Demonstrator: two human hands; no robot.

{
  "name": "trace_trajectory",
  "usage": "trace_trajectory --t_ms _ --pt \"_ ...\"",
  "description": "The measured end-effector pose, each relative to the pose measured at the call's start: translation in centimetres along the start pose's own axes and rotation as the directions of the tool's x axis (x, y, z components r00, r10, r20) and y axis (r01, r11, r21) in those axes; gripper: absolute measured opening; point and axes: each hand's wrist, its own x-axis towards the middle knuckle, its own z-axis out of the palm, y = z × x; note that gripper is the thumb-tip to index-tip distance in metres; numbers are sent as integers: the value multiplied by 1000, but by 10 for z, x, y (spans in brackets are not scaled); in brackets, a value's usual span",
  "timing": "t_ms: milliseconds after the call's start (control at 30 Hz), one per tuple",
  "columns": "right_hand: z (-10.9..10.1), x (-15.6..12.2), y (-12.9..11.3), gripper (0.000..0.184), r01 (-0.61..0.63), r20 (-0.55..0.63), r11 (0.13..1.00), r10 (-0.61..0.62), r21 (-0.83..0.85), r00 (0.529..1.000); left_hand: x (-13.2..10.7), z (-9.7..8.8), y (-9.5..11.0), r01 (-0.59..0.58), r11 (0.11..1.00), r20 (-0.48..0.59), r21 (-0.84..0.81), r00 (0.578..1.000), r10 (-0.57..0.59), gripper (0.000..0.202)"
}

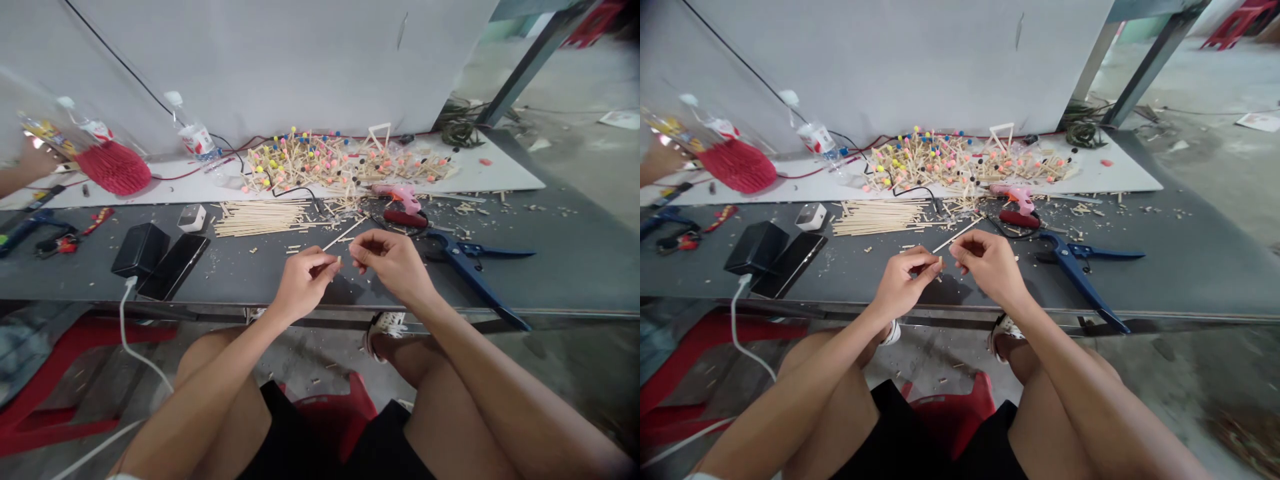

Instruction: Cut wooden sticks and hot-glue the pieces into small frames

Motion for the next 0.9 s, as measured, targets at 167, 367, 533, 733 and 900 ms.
trace_trajectory --t_ms 167,367,533,733,900 --pt "8 -3 -1 22 17 92 998 -11 -65 996 0 1 2 -46 998 19 49 999 46 27" --pt "13 0 6 25 -16 84 998 21 -53 996 1 1 1 0 999 36 46 999 -2 25" --pt "17 1 10 32 -84 65 995 81 59 995 3 -1 4 28 999 36 46 999 -29 23" --pt "16 3 10 35 -35 40 995 39 -92 998 5 1 4 31 997 16 66 999 -33 22" --pt "17 5 7 32 4 7 975 -3 -220 1000 6 1 4 36 996 -2 87 999 -36 20"
